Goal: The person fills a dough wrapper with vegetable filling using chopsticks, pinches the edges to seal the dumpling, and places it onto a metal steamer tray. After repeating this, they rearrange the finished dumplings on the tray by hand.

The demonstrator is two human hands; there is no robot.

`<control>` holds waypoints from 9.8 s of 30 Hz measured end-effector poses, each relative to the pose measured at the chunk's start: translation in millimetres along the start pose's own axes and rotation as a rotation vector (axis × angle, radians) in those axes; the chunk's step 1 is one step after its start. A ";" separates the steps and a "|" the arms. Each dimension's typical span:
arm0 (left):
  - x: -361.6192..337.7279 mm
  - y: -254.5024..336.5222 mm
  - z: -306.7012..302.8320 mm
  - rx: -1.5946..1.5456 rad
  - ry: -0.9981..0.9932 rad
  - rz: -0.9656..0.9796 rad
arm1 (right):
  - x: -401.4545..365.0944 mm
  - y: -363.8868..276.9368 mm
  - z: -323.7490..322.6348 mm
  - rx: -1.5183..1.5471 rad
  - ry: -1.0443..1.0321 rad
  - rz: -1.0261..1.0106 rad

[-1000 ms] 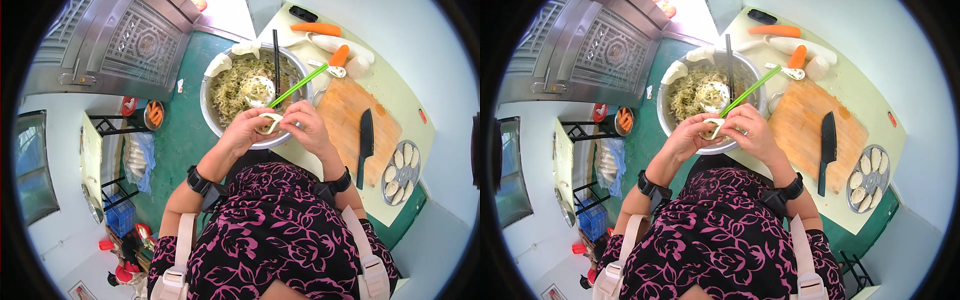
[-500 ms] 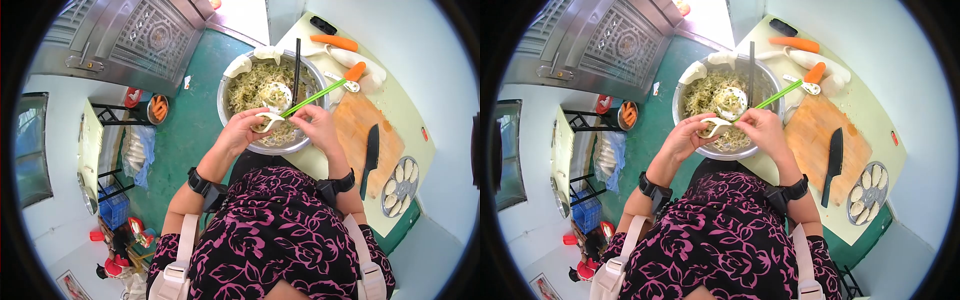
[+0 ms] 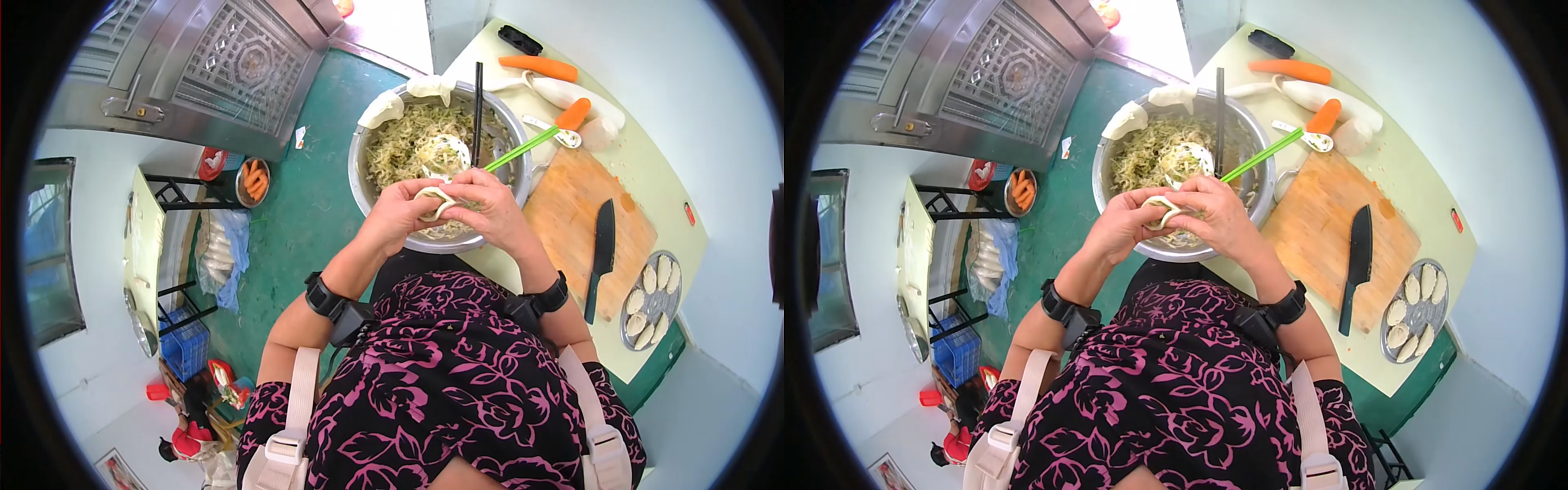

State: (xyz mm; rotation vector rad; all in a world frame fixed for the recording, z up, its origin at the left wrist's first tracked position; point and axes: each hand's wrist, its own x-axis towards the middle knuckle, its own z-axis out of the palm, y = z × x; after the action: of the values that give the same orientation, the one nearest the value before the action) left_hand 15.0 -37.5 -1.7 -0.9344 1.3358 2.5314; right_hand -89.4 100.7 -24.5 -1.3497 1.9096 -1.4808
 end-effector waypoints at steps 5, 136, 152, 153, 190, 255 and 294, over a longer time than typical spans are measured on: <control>5.1 -3.1 1.0 0.061 0.019 0.002 | -2.5 0.4 1.8 -0.012 0.078 -0.026; 17.6 -17.9 9.3 0.221 -0.190 0.265 | -7.3 -0.6 -8.4 0.089 0.177 0.127; 18.2 -23.6 8.1 0.087 -0.211 0.246 | -12.1 1.2 -2.8 0.277 0.285 0.197; 17.9 -23.3 8.1 0.081 -0.217 0.245 | -11.9 0.0 -3.0 0.260 0.290 0.198; 19.9 -25.2 4.0 0.177 -0.176 0.251 | 4.4 -12.2 -3.4 -0.113 0.151 -0.017; 29.5 -21.5 -0.6 0.030 -0.002 0.022 | -4.3 21.9 -0.5 0.066 0.057 0.455; 27.9 -32.4 5.7 -0.037 0.064 0.096 | -9.7 36.8 10.2 0.039 0.225 0.371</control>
State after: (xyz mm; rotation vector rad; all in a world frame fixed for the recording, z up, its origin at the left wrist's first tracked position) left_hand 2.5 -18.3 -38.2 -0.9892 1.3885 2.6272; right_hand -93.9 103.0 -63.6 -0.7795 2.1126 -1.5161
